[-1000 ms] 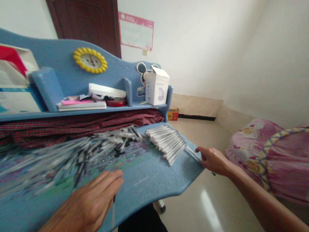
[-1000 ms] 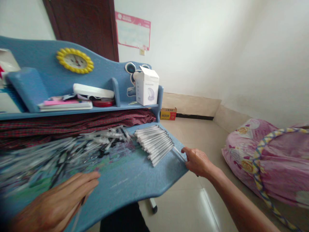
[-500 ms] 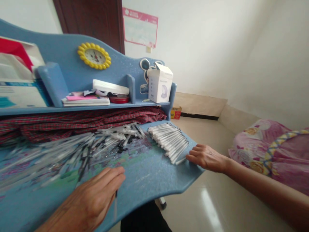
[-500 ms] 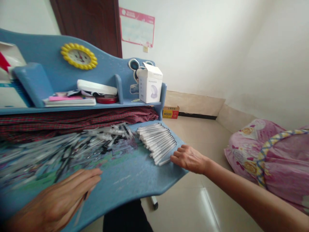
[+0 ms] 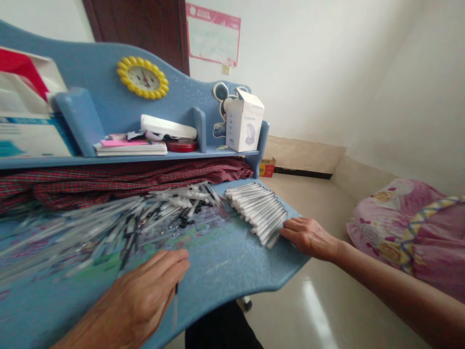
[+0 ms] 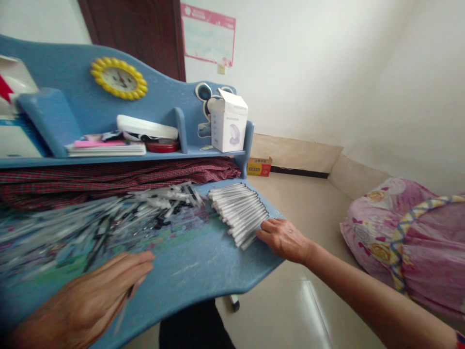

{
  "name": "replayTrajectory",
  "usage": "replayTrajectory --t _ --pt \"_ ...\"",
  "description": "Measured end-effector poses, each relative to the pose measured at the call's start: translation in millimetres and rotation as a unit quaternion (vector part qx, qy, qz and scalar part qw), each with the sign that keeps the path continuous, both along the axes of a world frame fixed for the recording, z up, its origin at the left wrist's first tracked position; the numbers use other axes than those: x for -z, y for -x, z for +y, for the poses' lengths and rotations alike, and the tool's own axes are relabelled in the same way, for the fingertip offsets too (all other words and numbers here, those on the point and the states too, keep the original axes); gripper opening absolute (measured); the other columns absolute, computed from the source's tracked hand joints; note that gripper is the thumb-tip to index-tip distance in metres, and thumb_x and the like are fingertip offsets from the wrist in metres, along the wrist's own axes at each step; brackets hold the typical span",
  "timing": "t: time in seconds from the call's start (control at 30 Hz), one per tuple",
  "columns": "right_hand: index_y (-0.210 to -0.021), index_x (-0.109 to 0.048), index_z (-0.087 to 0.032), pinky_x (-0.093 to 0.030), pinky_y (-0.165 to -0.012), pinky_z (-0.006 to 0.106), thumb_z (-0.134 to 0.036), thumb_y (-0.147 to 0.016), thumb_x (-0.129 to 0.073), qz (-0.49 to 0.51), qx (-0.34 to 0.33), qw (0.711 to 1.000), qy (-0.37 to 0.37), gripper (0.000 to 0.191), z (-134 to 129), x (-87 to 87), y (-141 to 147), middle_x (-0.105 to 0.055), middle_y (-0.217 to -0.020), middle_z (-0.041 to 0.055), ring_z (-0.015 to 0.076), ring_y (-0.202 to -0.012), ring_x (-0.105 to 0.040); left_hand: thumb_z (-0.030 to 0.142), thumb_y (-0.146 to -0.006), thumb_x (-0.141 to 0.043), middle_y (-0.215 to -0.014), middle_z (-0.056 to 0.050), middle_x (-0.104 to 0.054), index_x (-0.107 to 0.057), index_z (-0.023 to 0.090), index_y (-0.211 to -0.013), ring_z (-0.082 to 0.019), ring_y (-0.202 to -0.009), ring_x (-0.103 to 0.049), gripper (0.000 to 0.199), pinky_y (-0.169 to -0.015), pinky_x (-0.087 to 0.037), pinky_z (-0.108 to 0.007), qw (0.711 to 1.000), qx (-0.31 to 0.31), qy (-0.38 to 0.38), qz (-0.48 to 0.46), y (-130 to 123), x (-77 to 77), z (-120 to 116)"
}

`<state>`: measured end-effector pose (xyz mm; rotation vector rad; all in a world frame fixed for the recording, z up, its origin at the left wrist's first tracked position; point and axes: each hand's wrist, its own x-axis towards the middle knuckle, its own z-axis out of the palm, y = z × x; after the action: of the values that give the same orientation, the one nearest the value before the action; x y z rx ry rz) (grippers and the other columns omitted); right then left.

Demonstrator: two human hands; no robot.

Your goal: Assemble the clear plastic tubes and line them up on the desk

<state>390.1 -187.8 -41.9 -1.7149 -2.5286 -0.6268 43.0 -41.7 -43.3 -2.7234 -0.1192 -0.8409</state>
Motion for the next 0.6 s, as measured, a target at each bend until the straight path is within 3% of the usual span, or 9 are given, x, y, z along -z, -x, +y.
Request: replayTrajectory --t 0.3,0.47,0.6 --pt "-0.089 -0.055 -0.015 -0.034 -0.061 0.026 -0.015 -0.090 -0.031 0.001 -0.001 1.000 -0.021 0.024 1.6 2.9 3.1 -0.053 -0.077 0.0054 0.0129 -0.067 -0.046 0.018 -0.081 -0.040 -0.098 -0.005 -0.065 -0.058 0.018 -0.096 -0.016 -0.090 -0.060 0.022 -0.082 -0.047 -0.024 1.000 -0.014 0.022 0.005 -0.4 -1.8 -4.4" --pt "-0.080 -0.055 -0.015 -0.035 -0.059 0.024 -0.015 -0.089 -0.034 0.025 0.011 0.999 -0.035 0.022 -7.7 2.7 2.3 -0.052 -0.073 0.0042 0.0117 -0.064 -0.045 0.017 -0.082 -0.041 -0.096 -0.005 -0.065 -0.057 0.018 -0.094 -0.016 -0.091 -0.060 0.021 -0.084 -0.047 -0.026 0.998 -0.016 0.055 -0.004 -1.1 -0.2 -4.9" --pt "-0.073 -0.054 -0.017 -0.035 -0.057 0.024 -0.014 -0.088 -0.034 0.073 -0.006 0.996 -0.050 0.025 -13.9 -4.2 19.3 -0.051 -0.067 0.0027 0.0106 -0.058 -0.044 0.014 -0.082 -0.043 -0.098 -0.006 -0.063 -0.056 0.017 -0.098 -0.016 -0.094 -0.059 0.021 -0.083 -0.048 -0.025 0.994 -0.023 0.103 -0.030 -0.1 -4.3 -7.3"
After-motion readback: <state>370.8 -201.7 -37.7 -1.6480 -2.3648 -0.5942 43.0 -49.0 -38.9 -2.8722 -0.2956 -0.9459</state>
